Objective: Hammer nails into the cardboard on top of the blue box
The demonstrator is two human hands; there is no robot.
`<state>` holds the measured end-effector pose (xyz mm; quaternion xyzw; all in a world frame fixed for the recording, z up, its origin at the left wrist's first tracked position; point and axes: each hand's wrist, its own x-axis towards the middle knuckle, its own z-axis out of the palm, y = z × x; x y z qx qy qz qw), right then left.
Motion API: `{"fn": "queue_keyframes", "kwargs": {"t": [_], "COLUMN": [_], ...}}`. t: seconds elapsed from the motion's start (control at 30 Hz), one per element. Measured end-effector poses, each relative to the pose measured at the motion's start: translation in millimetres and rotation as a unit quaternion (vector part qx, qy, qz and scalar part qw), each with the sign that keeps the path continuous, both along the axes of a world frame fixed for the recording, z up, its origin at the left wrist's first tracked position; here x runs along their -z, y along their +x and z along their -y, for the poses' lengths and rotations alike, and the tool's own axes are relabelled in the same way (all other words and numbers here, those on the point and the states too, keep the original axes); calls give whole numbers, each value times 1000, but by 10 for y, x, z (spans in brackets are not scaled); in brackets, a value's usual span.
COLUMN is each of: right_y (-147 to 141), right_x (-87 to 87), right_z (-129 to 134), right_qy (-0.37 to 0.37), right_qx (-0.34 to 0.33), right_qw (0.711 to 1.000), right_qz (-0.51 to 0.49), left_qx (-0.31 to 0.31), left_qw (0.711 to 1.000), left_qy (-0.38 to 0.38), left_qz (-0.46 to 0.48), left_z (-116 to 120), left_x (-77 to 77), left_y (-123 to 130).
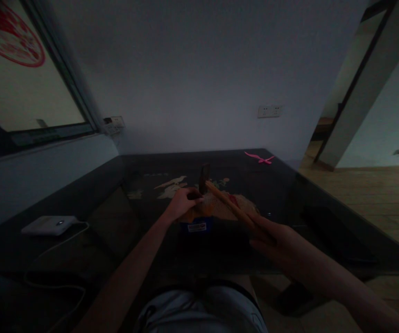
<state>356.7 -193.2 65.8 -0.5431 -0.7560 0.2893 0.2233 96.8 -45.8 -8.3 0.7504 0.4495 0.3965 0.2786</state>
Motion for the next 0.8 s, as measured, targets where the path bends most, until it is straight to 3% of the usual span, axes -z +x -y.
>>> {"fn": "queue_keyframes", "kwargs": {"t": [0.1, 0.63, 0.8], "right_y": [28, -13, -6], "right_x": [-1, -28, -19], "right_z": [2, 13, 22], "right_qy": [23, -2, -16], "right_qx": [-14, 18, 7], "right_qw": [1000, 1000, 1000], "right_qz": [-2, 21, -22], "left_qx": [2, -5, 6], "left_qw": [1000, 1000, 1000], "left_qy": [-4, -10, -1], "left_qz": [3, 8, 5], "left_z": [7, -2, -11], "left_x": [-7, -8, 14], "left_y": [-1, -1, -8]}}
